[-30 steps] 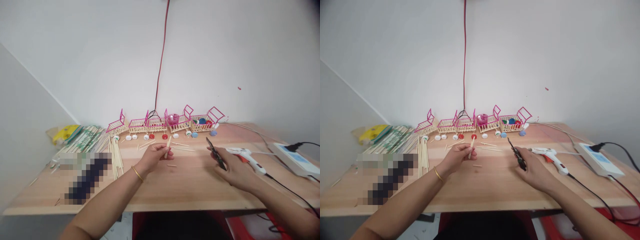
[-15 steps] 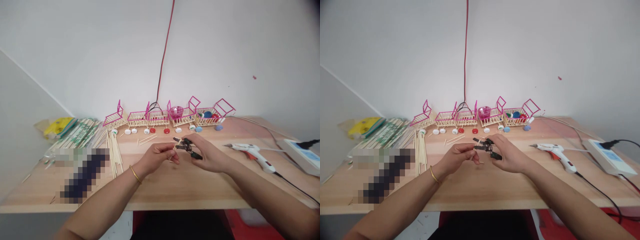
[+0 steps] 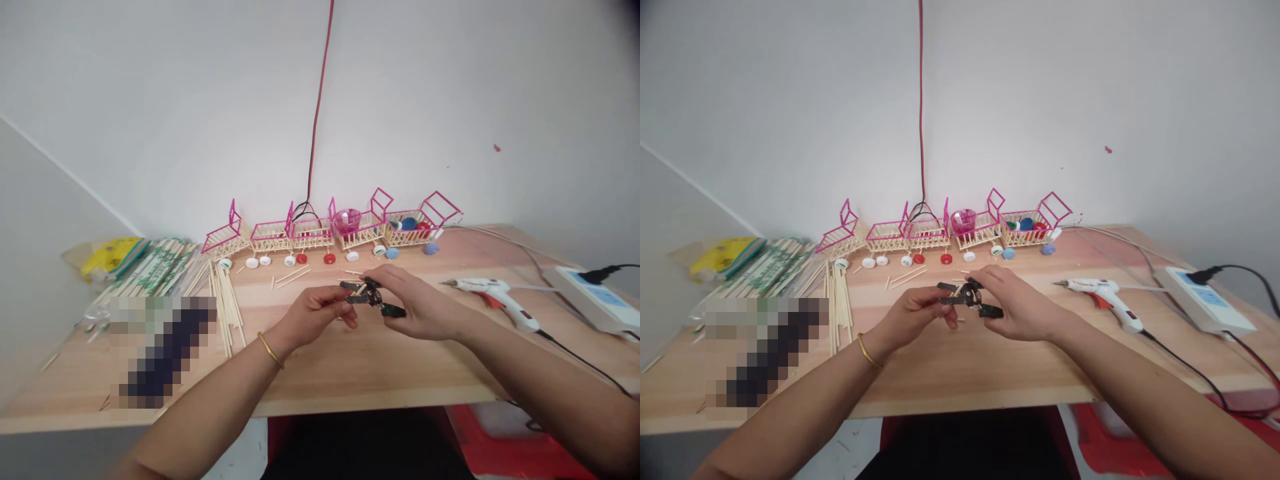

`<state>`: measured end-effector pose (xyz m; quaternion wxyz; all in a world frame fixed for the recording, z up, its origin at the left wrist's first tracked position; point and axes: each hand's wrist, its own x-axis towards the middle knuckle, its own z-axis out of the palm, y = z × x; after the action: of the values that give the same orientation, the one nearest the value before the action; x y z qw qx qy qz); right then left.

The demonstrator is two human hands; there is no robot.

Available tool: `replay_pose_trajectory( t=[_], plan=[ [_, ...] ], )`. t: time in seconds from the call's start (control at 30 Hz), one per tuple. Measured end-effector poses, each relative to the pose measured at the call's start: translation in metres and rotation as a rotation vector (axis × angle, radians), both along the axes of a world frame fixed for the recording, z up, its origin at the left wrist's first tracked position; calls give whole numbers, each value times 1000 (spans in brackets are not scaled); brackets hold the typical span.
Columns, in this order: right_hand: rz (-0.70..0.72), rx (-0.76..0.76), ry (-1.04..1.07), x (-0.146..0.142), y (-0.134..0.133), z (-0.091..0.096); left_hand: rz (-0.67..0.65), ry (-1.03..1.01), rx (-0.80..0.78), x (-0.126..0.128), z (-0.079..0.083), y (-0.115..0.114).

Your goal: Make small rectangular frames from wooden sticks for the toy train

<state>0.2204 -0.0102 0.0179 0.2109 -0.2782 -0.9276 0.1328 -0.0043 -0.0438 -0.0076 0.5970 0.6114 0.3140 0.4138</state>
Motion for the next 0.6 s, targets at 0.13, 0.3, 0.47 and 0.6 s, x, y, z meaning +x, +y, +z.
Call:
replay_pose_trajectory(
  t=[0.13,0.3,0.47,0.6],
  plan=[
    [-8,25,-4,0,0,-3,4,4,21,0,-1,0],
    [-14,85,-29,-1,1,-4,38,24,55,0,0,0],
    [-21,121,-41,-4,5,-9,86,84,117,0,2,-1],
    [-21,133,-71,-7,7,-15,98,136,133,0,0,-1]
  ],
)
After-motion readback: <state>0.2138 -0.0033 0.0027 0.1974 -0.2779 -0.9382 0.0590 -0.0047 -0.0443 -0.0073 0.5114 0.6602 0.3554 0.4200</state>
